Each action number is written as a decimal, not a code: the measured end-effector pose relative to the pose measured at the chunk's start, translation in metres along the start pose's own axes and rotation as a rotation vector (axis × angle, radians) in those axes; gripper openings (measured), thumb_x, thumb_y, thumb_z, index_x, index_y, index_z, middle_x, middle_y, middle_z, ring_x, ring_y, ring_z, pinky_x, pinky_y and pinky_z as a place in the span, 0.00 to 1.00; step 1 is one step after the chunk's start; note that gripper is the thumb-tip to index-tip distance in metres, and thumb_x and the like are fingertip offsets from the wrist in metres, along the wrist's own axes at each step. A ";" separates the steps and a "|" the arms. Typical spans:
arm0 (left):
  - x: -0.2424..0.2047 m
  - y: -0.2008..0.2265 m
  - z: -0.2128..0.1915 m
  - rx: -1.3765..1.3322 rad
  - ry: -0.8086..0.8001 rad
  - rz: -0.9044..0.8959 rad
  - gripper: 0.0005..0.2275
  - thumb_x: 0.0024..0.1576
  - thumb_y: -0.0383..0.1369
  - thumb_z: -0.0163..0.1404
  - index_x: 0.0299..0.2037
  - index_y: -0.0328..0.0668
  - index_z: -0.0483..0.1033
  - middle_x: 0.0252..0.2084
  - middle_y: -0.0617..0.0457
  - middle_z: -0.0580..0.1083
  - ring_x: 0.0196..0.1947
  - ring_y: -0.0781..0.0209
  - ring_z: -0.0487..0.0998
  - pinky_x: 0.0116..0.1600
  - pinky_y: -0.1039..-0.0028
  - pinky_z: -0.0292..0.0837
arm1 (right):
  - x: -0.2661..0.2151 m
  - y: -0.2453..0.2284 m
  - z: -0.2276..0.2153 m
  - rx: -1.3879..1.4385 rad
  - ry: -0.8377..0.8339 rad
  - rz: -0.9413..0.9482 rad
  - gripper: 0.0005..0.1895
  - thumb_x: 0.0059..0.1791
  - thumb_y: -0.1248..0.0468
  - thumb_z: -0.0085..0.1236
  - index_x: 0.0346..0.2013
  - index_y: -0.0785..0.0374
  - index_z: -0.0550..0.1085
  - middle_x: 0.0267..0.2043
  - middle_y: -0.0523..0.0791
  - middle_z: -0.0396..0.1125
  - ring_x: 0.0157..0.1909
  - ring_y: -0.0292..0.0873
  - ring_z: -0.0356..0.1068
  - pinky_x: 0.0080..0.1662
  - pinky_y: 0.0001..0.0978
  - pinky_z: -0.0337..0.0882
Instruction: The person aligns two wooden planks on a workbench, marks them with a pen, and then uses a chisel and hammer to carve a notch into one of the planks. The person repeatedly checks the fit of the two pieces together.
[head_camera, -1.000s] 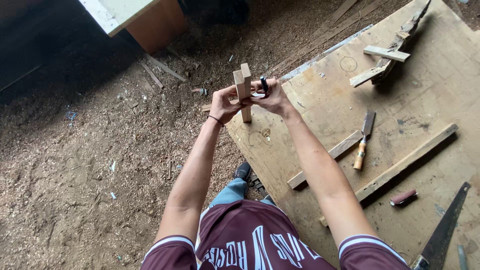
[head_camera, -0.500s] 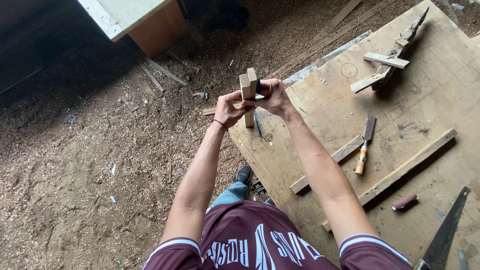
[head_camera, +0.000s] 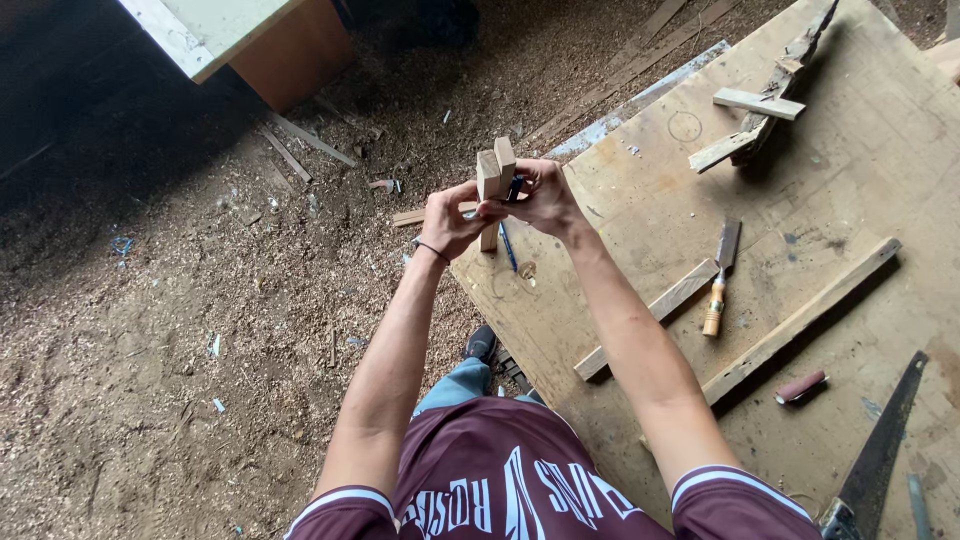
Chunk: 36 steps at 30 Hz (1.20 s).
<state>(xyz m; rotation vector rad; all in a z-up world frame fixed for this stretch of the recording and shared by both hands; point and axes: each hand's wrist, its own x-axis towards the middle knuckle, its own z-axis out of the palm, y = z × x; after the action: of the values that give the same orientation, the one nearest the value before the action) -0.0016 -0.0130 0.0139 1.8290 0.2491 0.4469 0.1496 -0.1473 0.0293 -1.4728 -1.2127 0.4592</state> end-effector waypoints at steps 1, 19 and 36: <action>0.000 0.001 0.000 0.042 0.006 0.004 0.17 0.51 0.30 0.66 0.51 0.41 0.81 0.45 0.52 0.83 0.44 0.64 0.83 0.54 0.67 0.81 | -0.001 -0.001 0.001 -0.016 0.004 -0.007 0.16 0.43 0.59 0.77 0.35 0.63 0.78 0.34 0.40 0.75 0.35 0.32 0.73 0.38 0.26 0.77; -0.003 -0.004 -0.003 0.117 0.015 -0.017 0.18 0.51 0.30 0.67 0.51 0.42 0.81 0.45 0.51 0.83 0.45 0.62 0.84 0.52 0.69 0.82 | -0.021 -0.005 0.007 0.115 0.073 0.074 0.18 0.46 0.63 0.73 0.45 0.64 0.76 0.45 0.42 0.73 0.47 0.35 0.75 0.52 0.34 0.81; -0.001 0.006 0.016 -0.065 -0.062 -0.015 0.20 0.51 0.30 0.66 0.54 0.39 0.79 0.49 0.52 0.81 0.47 0.67 0.82 0.51 0.72 0.85 | -0.080 0.015 0.017 0.090 0.220 0.403 0.15 0.47 0.59 0.69 0.44 0.61 0.78 0.41 0.44 0.78 0.41 0.36 0.78 0.42 0.30 0.82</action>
<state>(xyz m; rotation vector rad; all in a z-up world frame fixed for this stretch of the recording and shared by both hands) 0.0042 -0.0286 0.0154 1.7729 0.2033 0.3833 0.1104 -0.2053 -0.0158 -1.6461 -0.7132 0.5945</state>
